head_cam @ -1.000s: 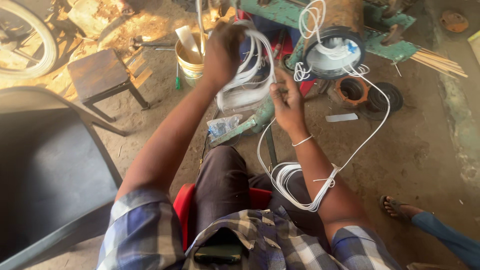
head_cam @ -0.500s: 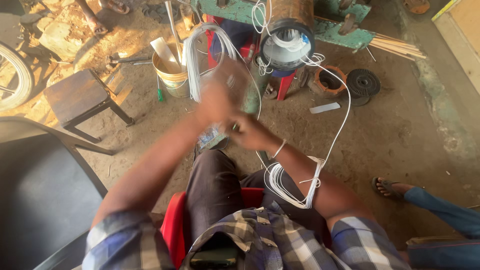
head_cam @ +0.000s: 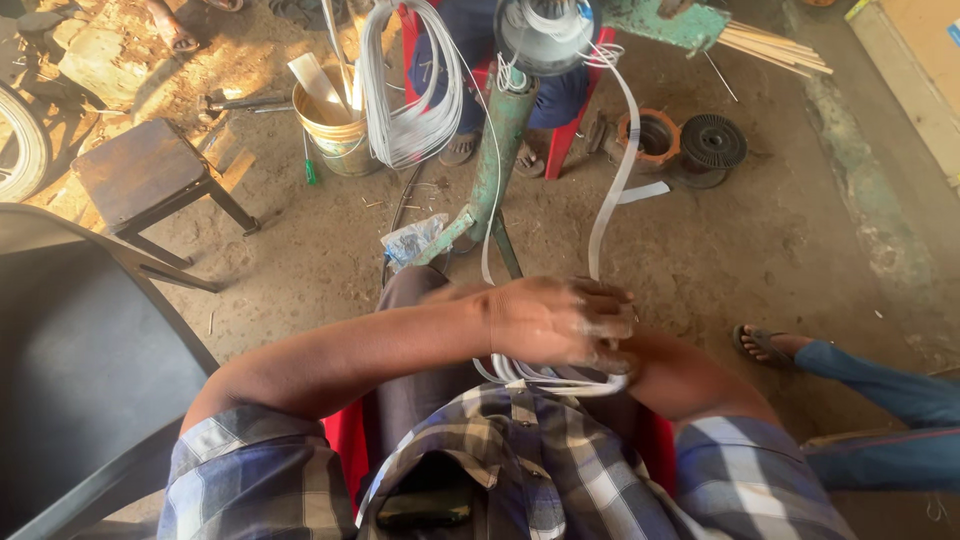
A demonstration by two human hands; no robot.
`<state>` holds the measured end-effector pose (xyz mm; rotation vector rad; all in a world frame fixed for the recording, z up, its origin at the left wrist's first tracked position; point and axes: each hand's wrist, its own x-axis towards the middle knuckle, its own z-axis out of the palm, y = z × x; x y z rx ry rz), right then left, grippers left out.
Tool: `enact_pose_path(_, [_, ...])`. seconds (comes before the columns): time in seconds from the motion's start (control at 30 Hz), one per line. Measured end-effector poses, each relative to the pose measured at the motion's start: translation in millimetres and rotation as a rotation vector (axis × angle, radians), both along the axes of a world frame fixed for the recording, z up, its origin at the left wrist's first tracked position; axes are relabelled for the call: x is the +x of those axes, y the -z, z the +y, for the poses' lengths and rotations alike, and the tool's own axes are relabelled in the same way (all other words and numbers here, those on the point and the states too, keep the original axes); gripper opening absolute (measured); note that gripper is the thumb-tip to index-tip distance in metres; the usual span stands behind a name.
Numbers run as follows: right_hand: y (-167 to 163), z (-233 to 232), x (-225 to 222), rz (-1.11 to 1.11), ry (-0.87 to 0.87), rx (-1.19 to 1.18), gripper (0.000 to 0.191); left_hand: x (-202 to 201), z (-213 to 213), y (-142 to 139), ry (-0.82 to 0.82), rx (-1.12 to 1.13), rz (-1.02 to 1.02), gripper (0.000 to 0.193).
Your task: The person sits on a chair and coils a length of white wire by hand, gathering loops over their fingers and folding the bundle. They then feed the coiled wire into a black drum on a benchtop machine and work it into place with both hands.
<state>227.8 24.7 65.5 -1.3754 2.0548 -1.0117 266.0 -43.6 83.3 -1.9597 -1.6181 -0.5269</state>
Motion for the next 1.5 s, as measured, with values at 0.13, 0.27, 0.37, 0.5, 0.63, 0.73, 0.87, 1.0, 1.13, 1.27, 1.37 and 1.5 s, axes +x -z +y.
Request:
enact_pose_path(0.13, [-13.5,61.8,29.7,-0.056,0.147,-0.104,0.04,20.2,0.6,-27.4,0.027,0.019,0.022,0.034])
enact_pose_path(0.27, [-37.1,117.0,59.1,-0.163,0.377,-0.457,0.042,34.5,4.1,-67.6,-0.138,0.154,0.342,0.014])
enact_pose_path(0.37, [-54.8,156.9,80.7,-0.207,0.522,-0.849,0.045,35.3,14.3,-94.1,-0.234,0.128,0.525,0.012])
enact_pose_path(0.5, [-34.3,165.4,102.1,0.014,0.689,-1.152,0.049,26.7,30.4,-115.4,-0.252,0.232,0.376,0.014])
enact_pose_path(0.63, [-0.9,150.8,94.8,0.201,0.889,-1.264,0.032,17.4,23.6,-111.7,-0.095,0.33,-0.052,0.012])
enact_pose_path(0.73, [3.8,149.0,80.4,0.2,0.91,-1.232,0.036,20.8,-0.4,-91.5,-0.042,0.414,-0.403,0.026])
enact_pose_path(0.87, [-1.6,137.6,57.4,0.198,0.789,-1.304,0.036,22.1,-10.8,-79.0,-0.303,0.37,-0.651,0.032])
enact_pose_path(1.0, [-4.0,127.9,56.0,0.407,0.812,-1.418,0.035,26.0,-2.6,-97.4,-0.271,0.39,-0.198,0.03])
enact_pose_path(1.13, [-4.7,128.1,64.3,0.098,0.886,-1.6,0.032,31.9,1.9,-115.7,-0.256,0.444,0.054,0.029])
enact_pose_path(1.27, [-5.0,127.7,66.3,0.157,0.682,-1.439,0.026,40.0,-1.2,-95.0,-0.34,0.538,-0.26,0.041])
enact_pose_path(1.37, [-7.4,122.9,71.8,0.259,1.025,-1.056,0.034,44.9,-2.4,-64.1,-0.422,0.595,-0.596,0.037])
enact_pose_path(1.5, [-19.4,116.4,79.1,0.662,1.008,-0.717,0.033,51.9,0.1,-34.0,-0.487,0.724,-0.576,0.029])
